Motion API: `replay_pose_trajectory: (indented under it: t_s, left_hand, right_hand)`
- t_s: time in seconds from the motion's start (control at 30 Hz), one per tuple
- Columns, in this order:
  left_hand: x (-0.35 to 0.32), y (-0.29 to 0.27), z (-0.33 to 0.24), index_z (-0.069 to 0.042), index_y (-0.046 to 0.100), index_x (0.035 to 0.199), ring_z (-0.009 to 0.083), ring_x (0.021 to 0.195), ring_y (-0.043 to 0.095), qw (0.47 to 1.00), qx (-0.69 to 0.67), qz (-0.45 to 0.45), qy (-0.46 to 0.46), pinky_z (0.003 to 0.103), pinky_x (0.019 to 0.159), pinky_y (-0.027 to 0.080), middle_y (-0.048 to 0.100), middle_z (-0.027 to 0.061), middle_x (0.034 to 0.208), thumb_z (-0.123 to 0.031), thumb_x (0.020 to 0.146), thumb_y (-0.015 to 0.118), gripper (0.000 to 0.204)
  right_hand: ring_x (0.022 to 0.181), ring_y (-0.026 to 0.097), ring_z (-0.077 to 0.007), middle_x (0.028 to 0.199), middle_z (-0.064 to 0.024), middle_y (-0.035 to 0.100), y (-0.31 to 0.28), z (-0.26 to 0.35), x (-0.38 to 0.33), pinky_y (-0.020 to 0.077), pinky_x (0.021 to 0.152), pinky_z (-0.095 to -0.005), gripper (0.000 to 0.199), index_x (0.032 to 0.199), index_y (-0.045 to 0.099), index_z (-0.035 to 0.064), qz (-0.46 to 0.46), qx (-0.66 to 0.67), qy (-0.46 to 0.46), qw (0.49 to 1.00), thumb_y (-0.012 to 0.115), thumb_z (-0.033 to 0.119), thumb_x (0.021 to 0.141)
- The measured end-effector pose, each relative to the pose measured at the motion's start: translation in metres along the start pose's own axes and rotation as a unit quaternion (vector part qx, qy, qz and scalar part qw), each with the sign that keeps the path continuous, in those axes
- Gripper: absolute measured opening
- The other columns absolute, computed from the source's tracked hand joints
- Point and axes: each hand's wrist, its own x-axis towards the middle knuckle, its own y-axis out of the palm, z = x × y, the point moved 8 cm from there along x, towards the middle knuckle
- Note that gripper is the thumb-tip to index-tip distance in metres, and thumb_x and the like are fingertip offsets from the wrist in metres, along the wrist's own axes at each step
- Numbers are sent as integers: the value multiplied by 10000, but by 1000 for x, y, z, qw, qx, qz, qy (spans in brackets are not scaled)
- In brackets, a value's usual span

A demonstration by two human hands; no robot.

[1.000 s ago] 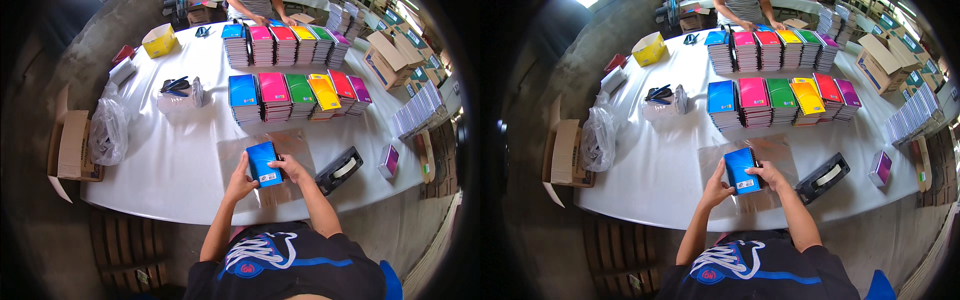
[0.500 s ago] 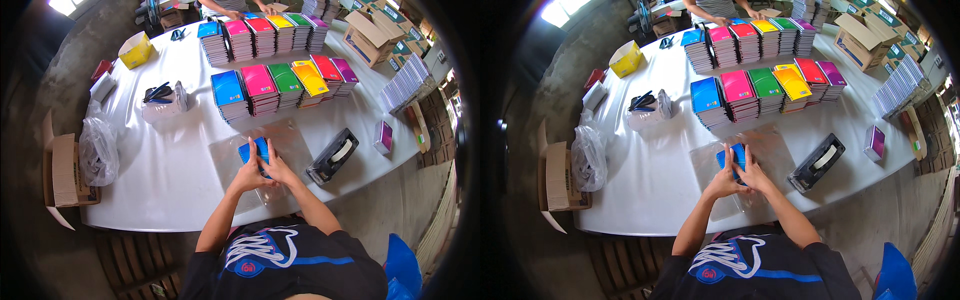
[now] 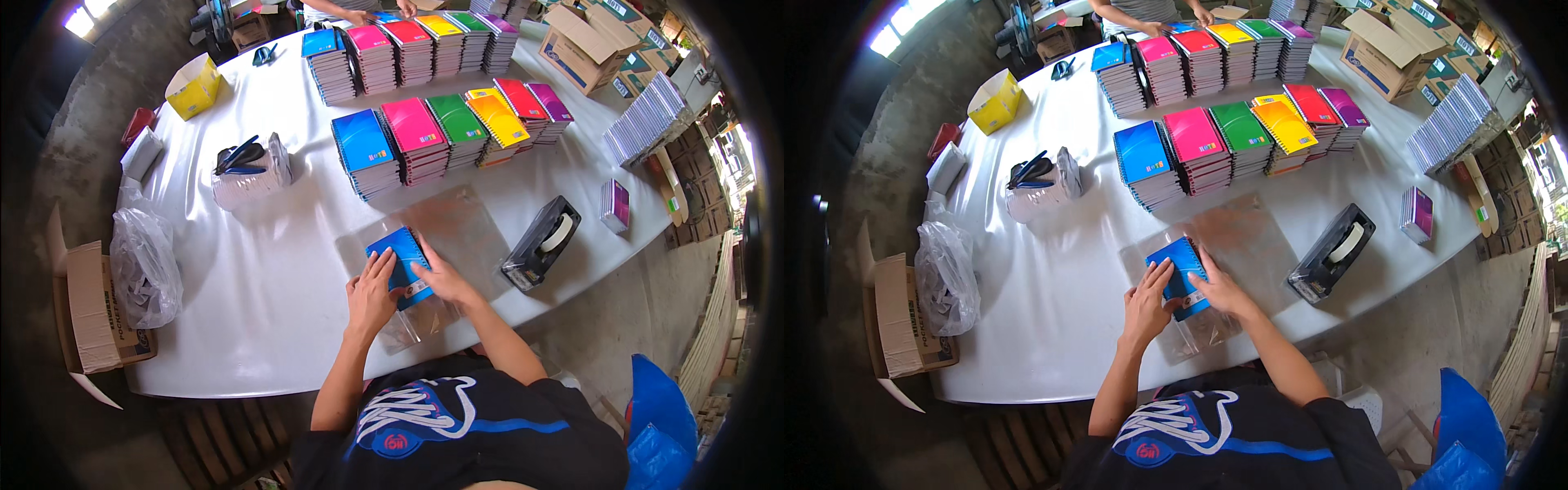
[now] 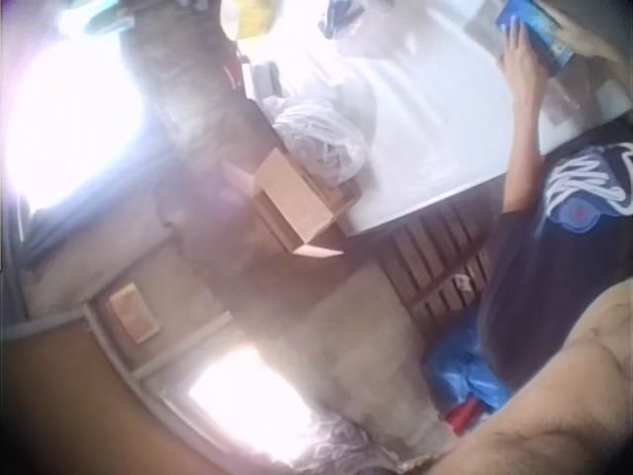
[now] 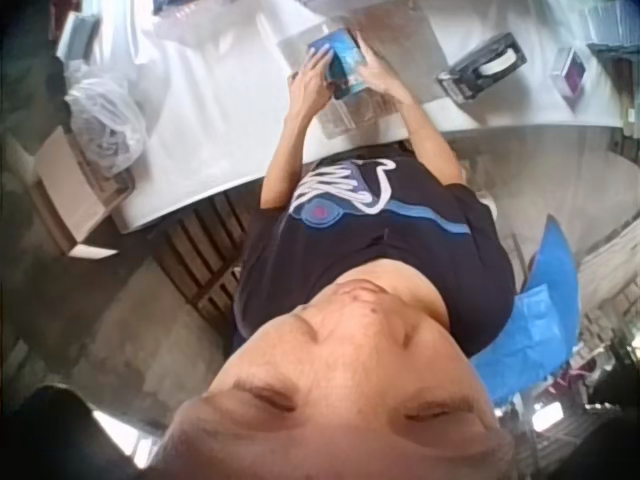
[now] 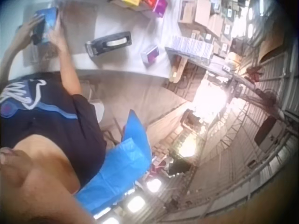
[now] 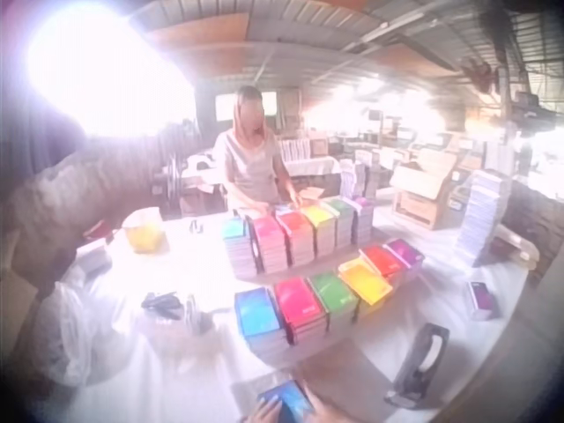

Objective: The person sorts colorful spiral notebooks into stacks by color and places the stacks into clear plastic bags, sealing them with adhesive tape.

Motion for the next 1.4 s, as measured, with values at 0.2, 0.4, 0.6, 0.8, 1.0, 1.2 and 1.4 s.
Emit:
replay_pose_trajectory:
  t_s: [0.2, 0.4, 0.6, 0.8, 1.0, 1.2, 1.4]
  left_hand:
    - [0, 1, 2, -132, 457, 1326, 232, 1345, 309, 1000, -16, 11, -7, 442, 939, 431, 371, -15, 1435, -171, 753, 694, 621]
    - [3, 0, 4, -133, 421, 1346, 242, 1349, 293, 1000, -14, 27, -7, 419, 915, 473, 385, -6, 1420, -163, 748, 693, 659]
    - [5, -5, -17, -201, 284, 1427, 284, 1230, 415, 1000, -22, -3, 22, 466, 1023, 360, 481, 77, 1269, -30, 716, 653, 819]
    - [8, 15, -33, -247, 367, 1384, 295, 1047, 534, 992, -16, 29, 125, 540, 1086, 208, 552, 92, 966, 48, 707, 590, 771]
    - [12, 13, -19, -125, 519, 1255, 292, 1067, 519, 993, -56, 12, 106, 481, 1116, 213, 563, 115, 1060, 50, 664, 648, 630]
    - [11, -2, -29, -100, 497, 1260, 338, 1170, 444, 989, -82, 30, 122, 448, 1132, 208, 532, 107, 1124, 34, 700, 650, 596]
    - [9, 6, -21, -82, 499, 1249, 342, 1157, 451, 989, -83, 21, 123, 452, 1135, 193, 540, 119, 1068, 61, 696, 623, 584]
  right_hand:
    - [1382, 166, -357, 1479, -250, 169, -45, -33, -43, 186, 1109, -411, 570, 1402, 313, 53, -208, -405, 70, 887, 514, 218, 896]
    - [1116, 530, -346, 1258, -233, 495, -66, -3, -37, 415, 929, -435, 557, 1249, 485, 27, -262, 9, 87, 961, 713, 126, 750]
    - [623, 549, -101, 715, -11, 621, -54, -16, -12, 447, 601, -241, 520, 1196, 539, -18, -6, 154, 91, 984, 738, 130, 739]
    - [771, 624, -352, 863, -180, 643, 23, 49, -33, 479, 721, -427, 504, 1196, 527, -1, 51, -285, -37, 956, 671, 170, 745]
    - [889, 593, -115, 1062, -42, 627, -20, 50, -23, 478, 800, -258, 630, 1375, 379, 51, 242, 132, -62, 959, 652, 96, 809]
    - [820, 585, -88, 989, -21, 639, -40, 49, 85, 484, 760, -240, 408, 1113, 616, 56, 143, 214, -80, 963, 710, 6, 719]
    - [859, 579, -52, 1050, -18, 621, -46, 137, 103, 469, 707, -200, 417, 1102, 625, 102, -8, -10, -237, 971, 672, -40, 712]
